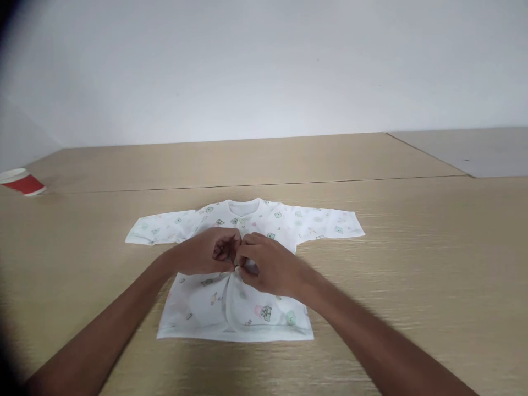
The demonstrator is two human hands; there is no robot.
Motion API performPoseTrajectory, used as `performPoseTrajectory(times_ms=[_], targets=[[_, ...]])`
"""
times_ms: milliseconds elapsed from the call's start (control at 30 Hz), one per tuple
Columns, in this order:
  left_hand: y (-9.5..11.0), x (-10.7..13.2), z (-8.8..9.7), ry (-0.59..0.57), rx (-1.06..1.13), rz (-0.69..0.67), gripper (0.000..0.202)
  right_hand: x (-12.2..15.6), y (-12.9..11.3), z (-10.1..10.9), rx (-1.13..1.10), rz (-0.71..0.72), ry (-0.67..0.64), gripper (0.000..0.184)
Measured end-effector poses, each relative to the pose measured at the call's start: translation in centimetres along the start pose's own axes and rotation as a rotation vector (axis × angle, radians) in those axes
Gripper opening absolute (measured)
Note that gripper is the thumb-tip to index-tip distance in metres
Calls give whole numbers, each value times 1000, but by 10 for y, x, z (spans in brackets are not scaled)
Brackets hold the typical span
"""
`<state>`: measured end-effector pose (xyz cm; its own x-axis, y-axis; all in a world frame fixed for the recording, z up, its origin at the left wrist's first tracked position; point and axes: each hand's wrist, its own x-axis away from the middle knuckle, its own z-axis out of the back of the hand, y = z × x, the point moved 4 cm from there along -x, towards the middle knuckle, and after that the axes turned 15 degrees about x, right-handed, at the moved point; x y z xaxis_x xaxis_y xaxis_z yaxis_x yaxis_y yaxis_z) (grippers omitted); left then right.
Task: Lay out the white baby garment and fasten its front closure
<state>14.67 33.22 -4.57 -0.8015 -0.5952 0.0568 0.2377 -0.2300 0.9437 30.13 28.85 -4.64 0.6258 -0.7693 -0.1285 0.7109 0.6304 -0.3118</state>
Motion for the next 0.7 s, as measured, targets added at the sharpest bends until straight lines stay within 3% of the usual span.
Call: performPoseTrajectory(times_ms=[300,367,467,533,600,633,667,700], targets=[[-4,-3,3,29,-76,-57,10,-2,0,4,3,-12,-23,6],[4,0,0,44,-124,-83,11,-2,-3,2,14,20,-16,6],[27,23,-10,105,-390,-33,10,2,-4,-7,67,42,-15,9],[42,55,-15,277,-533,-52,11,6,1,-17,121,17,-29,15],[42,104,-20,521,-305,-183,8,9,9,-27,193,39,-37,17],[33,137,-20,739,-172,-260,13,10,13,-32,230,52,-37,15],[19,179,-19,1075,-88,-383,12,11,17,-36,259,48,-46,13],[-3,222,-24,1380,-65,-396,14,12,18,-39,271,75,-29,14]])
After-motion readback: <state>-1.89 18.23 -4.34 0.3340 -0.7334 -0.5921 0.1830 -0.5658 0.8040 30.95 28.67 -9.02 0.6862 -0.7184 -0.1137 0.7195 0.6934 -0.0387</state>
